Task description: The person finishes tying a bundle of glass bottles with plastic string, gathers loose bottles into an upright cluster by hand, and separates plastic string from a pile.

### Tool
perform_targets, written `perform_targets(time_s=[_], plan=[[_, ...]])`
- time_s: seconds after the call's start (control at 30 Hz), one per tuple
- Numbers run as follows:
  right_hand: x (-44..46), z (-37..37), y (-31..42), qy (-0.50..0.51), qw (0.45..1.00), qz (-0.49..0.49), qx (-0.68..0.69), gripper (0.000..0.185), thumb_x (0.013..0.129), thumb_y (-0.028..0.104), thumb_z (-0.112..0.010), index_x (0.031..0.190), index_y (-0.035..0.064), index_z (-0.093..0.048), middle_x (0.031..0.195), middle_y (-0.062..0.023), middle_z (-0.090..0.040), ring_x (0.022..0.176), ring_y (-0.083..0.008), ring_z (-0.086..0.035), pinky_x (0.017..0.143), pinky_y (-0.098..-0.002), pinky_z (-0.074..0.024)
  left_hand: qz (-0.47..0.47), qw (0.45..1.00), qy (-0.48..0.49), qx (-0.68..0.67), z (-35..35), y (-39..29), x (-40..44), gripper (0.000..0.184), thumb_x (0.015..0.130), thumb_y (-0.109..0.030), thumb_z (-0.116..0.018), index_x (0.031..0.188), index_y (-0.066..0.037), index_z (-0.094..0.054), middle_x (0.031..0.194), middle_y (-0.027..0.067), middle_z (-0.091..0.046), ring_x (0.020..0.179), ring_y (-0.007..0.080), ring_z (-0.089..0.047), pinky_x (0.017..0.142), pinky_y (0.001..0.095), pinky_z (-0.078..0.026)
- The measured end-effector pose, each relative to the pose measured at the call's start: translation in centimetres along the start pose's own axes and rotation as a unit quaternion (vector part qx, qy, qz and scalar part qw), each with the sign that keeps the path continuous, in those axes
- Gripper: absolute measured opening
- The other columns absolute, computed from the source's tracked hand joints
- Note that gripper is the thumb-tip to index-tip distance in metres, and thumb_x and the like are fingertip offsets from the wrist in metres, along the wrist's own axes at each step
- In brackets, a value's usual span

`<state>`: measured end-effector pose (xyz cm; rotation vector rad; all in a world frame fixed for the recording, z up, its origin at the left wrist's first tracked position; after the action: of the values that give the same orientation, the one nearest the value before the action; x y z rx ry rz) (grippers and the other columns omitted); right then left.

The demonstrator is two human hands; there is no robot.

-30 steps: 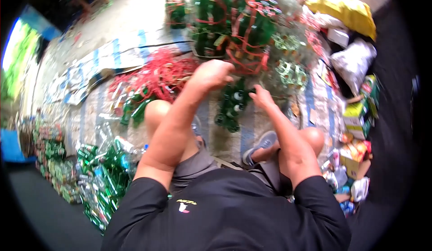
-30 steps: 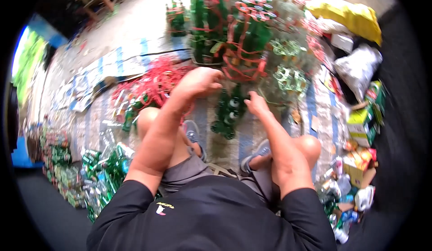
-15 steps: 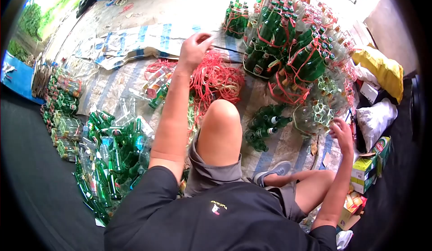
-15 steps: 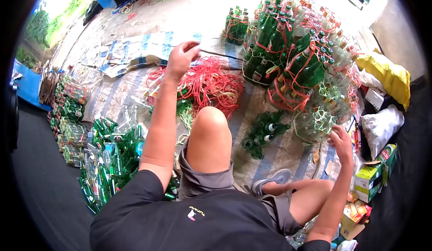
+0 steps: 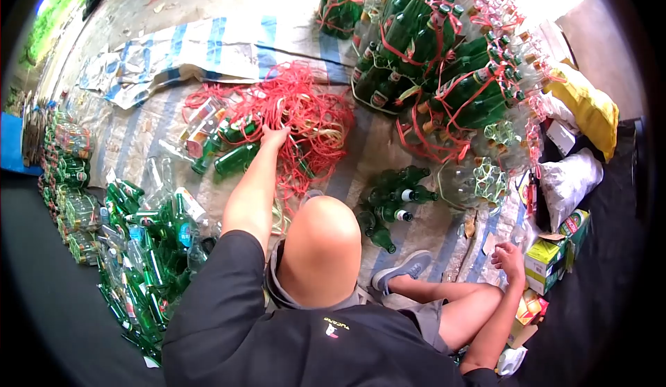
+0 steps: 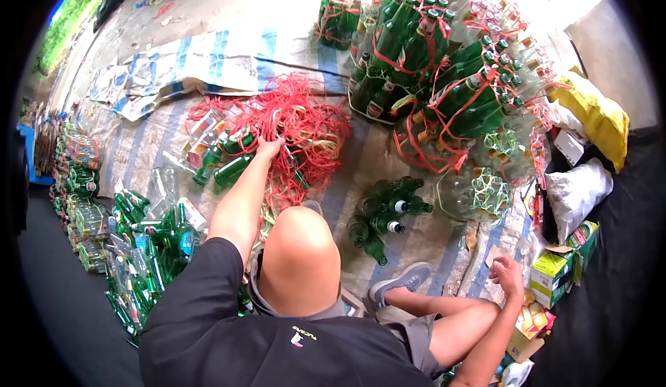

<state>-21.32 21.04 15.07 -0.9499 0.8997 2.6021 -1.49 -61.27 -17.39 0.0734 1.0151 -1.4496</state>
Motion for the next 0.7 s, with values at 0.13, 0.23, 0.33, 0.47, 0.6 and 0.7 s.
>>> perform_targets(time_s=[0.13,0.23,0.33,0.47,0.6,0.7], plan=[[1.3,-0.3,0.0,0.018,1.000,-0.026,0.000,0.027,0.096,0.016,-0.056,0.117,0.0011,-0.062,0.083,-0.0074,-0.067,0.066,-0.0148,-0.065,0.056,-0.0271,-0.0507,0.012,0.989,-0.052,0.137,-0.9,-7.6,-6.1,0.075,0.087,-0.055,-0.064,0.141,-0.006,-0.050,0.137,0.0234,-0.059,0.126,0.0393,-0.060,0.105,0.0523,-0.049],[1.7,-0.5,1.2,0.012,0.999,-0.041,-0.002,0.030,0.099,0.018,-0.058,0.121,-0.0021,-0.062,0.087,-0.0092,-0.068,0.068,-0.0150,-0.065,0.058,-0.0273,-0.0505,-0.175,0.972,0.049,0.152,-6.5,-12.0,-5.2,0.046,0.090,-0.040,-0.063,0.121,-0.006,-0.066,0.117,0.0238,-0.070,0.113,0.0399,-0.067,0.096,0.0505,-0.053],[2.2,-1.1,2.4,0.022,0.999,-0.025,0.011,0.029,0.099,0.017,-0.059,0.121,-0.0020,-0.062,0.086,-0.0088,-0.068,0.068,-0.0148,-0.065,0.058,-0.0272,-0.0503,-0.327,0.919,0.134,0.175,-12.3,-14.2,-8.3,0.049,0.082,-0.013,-0.062,0.131,-0.004,-0.057,0.120,0.0303,-0.066,0.114,0.0456,-0.063,0.097,0.0518,-0.050],[2.2,-2.0,2.8,0.034,0.999,-0.016,-0.008,0.029,0.099,0.016,-0.059,0.120,-0.0025,-0.062,0.085,-0.0081,-0.067,0.067,-0.0147,-0.064,0.057,-0.0271,-0.0501,-0.328,0.899,0.194,0.216,-11.5,-14.2,-14.7,0.061,0.084,-0.007,-0.049,0.145,-0.002,-0.045,0.132,0.0311,-0.059,0.124,0.0422,-0.058,0.105,0.0465,-0.046],[1.4,-2.2,3.3,0.044,0.999,-0.005,-0.017,0.029,0.099,0.016,-0.059,0.120,-0.0032,-0.062,0.084,-0.0082,-0.068,0.065,-0.0144,-0.064,0.056,-0.0269,-0.0500,-0.487,0.866,-0.113,-0.021,-3.7,-10.8,-15.3,0.060,0.084,0.000,-0.046,0.143,-0.007,-0.049,0.127,0.0212,-0.060,0.117,0.0383,-0.058,0.106,0.0436,-0.046],[1.4,-1.8,2.6,0.040,0.999,-0.013,-0.010,0.028,0.098,0.015,-0.058,0.119,-0.0037,-0.062,0.084,-0.0086,-0.068,0.065,-0.0143,-0.064,0.056,-0.0266,-0.0500,-0.369,0.882,-0.284,-0.074,0.8,-3.1,-10.6,0.040,0.085,0.004,-0.050,0.123,-0.005,-0.061,0.108,0.0194,-0.063,0.104,0.0383,-0.060,0.093,0.0450,-0.048]])
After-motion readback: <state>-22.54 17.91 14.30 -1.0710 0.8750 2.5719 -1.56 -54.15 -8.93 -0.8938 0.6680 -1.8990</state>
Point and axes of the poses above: each hand's wrist, its own x-axis towards the middle knuckle, its own z-axis out of the back of the hand, y = z × x, the point moved 8 cm from there along x, towards the middle knuckle
